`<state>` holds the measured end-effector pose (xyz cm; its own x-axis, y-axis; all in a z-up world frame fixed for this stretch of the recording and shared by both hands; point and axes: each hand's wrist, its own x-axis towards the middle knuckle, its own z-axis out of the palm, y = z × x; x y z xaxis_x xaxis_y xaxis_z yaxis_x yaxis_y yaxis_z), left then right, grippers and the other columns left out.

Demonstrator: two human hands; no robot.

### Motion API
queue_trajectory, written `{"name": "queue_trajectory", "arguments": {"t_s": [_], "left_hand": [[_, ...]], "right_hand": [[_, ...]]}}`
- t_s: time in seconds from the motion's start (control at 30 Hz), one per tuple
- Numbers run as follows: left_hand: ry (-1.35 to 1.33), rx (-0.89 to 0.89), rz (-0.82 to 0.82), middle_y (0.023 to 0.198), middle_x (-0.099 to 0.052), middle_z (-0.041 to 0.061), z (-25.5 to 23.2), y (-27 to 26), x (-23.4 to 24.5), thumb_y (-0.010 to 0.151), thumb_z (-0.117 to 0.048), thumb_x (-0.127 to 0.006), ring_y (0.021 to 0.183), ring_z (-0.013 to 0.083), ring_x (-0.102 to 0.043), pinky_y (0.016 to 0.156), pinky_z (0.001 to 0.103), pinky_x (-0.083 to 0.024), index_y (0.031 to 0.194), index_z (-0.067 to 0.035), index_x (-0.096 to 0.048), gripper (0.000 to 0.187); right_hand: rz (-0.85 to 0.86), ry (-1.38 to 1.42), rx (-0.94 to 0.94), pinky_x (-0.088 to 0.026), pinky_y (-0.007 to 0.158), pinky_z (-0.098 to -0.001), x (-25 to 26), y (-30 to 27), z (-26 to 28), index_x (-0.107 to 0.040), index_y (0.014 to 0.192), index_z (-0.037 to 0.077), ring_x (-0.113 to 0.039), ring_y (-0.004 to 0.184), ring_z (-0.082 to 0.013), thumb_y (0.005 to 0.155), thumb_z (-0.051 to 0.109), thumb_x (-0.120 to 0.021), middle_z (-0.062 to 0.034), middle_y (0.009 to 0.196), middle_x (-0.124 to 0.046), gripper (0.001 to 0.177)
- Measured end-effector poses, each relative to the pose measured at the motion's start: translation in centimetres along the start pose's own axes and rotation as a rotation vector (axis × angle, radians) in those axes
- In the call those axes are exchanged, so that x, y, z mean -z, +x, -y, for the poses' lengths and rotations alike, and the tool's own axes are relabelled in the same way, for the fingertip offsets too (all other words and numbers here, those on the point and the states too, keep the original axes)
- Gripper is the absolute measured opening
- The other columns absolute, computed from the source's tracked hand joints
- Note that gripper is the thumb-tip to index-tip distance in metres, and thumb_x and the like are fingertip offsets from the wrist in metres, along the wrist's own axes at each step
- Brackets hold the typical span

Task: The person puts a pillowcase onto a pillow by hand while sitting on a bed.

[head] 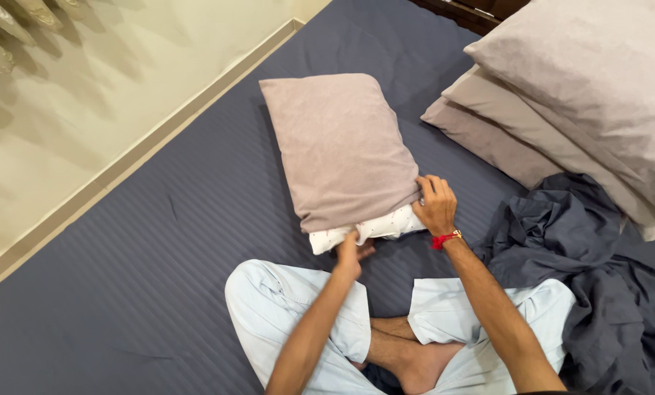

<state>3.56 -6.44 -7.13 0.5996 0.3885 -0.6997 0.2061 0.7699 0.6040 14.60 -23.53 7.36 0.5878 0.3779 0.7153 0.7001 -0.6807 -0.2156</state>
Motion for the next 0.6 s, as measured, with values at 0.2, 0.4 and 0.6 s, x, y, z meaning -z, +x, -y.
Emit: {"name": "queue_trajectory", "arguments": {"t_s": [0.2,0.4,0.6], "left_hand": [[0.904,-0.654,0.400,0.090,-0.082,0.020,-0.7,-11.9,-0.5,0.099,-0.023,-0.060,0.077,0.0281,-0.080,0.068,0.033,-0.059,0.099,0.004,-0.076,0.031],[1.404,-2.000,0.027,0.111,-0.069,0.017,-8.8,-11.9,-4.6,0.078,-0.013,-0.062,0.102,0.0304,-0.065,0.090,0.043,-0.052,0.117,0.003,-0.067,0.042],[1.582,-2.029,0.140,0.088,-0.061,0.009,-10.5,-8.6,-4.7,0.084,-0.009,-0.064,0.085,0.0261,-0.059,0.076,0.039,-0.050,0.102,-0.001,-0.069,0.021]], "right_hand": [[0.020,0.212,-0.031,-0.055,0.084,-0.0421,-2.3,-2.0,-2.5,-0.068,0.112,0.000,-0.067,0.098,-0.0342,0.076,-0.007,-0.066,-0.0135,0.109,-0.068,0.037],[-0.009,0.352,-0.266,-0.055,0.077,-0.0399,-2.8,-2.7,-3.8,-0.072,0.098,0.002,-0.071,0.088,-0.0301,0.082,-0.011,-0.065,-0.0131,0.094,-0.072,0.022],[0.019,0.301,0.203,-0.057,0.076,-0.0403,4.4,-5.9,-1.7,-0.072,0.097,0.002,-0.071,0.084,-0.0306,0.078,-0.007,-0.066,-0.0099,0.088,-0.070,0.022]]}}
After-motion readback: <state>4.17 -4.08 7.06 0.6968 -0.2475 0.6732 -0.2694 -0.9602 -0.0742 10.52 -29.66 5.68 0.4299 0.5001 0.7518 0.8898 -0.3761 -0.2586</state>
